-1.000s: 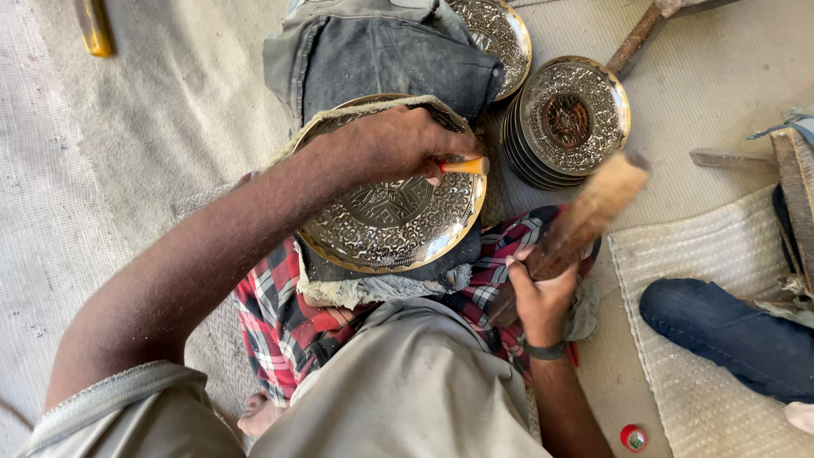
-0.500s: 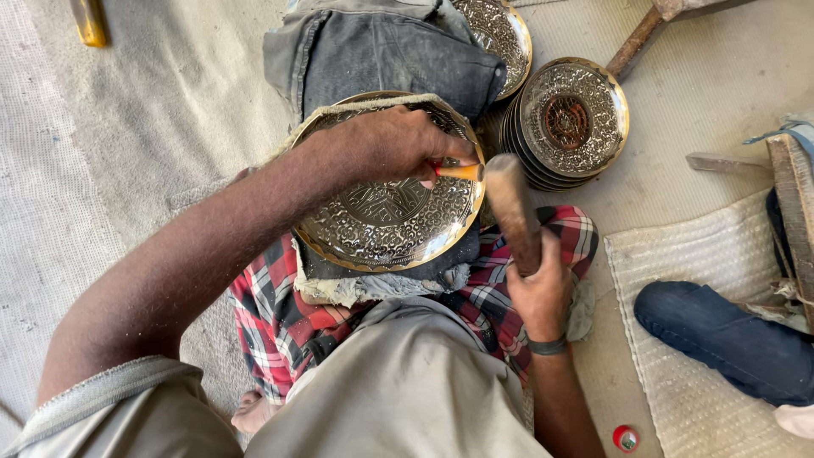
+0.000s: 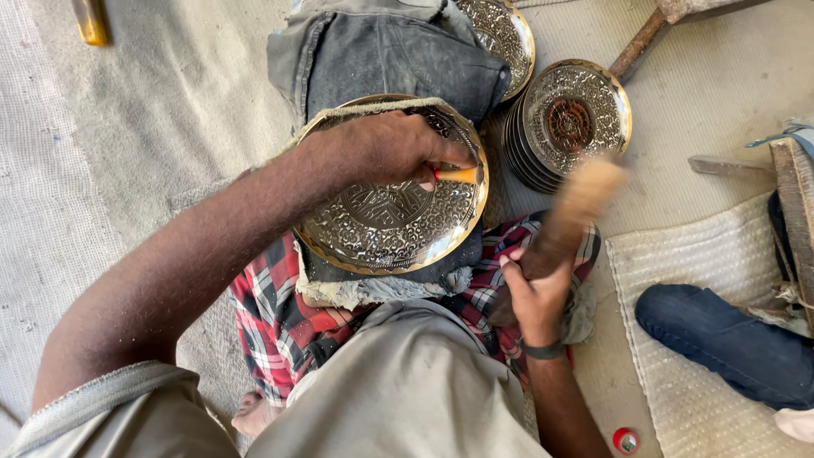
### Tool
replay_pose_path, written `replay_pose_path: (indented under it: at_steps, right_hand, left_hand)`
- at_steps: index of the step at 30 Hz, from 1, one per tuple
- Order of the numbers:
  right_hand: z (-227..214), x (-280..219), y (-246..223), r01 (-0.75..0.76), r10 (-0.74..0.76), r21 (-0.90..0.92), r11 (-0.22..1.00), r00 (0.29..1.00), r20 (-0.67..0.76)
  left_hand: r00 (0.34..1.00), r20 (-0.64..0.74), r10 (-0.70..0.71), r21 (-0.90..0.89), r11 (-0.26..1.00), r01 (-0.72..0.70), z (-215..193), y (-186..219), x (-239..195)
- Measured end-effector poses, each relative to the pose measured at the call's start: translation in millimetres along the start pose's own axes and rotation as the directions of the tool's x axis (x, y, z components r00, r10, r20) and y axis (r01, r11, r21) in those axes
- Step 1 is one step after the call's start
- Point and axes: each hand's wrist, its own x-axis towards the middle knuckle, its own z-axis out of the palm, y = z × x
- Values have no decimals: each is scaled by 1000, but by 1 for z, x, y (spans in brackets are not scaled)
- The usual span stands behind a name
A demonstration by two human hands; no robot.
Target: The person sits on the floor and uses a hammer and chisel to engrave intricate patterns onto a brass plate. The plate is held steady on a cushion while the person repeatedly strikes the chisel to create detailed designs.
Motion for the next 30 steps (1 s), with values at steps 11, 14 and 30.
replay_pose_path:
  at_steps: [11, 14, 30]
  right_hand:
    - [-1, 3, -8, 18, 5, -213, 977, 994, 110]
    - [1, 1, -12, 52, -43, 204, 978, 998, -48]
    - [-2, 0, -3, 67, -35, -257, 964, 992, 124]
  left_hand:
    - [1000, -19, -2, 23, 1000, 3, 2, -6, -9]
    - [997, -57, 46, 8, 999, -46, 3, -9, -7]
    - [903, -402, 150, -128, 968, -218, 18, -24, -44]
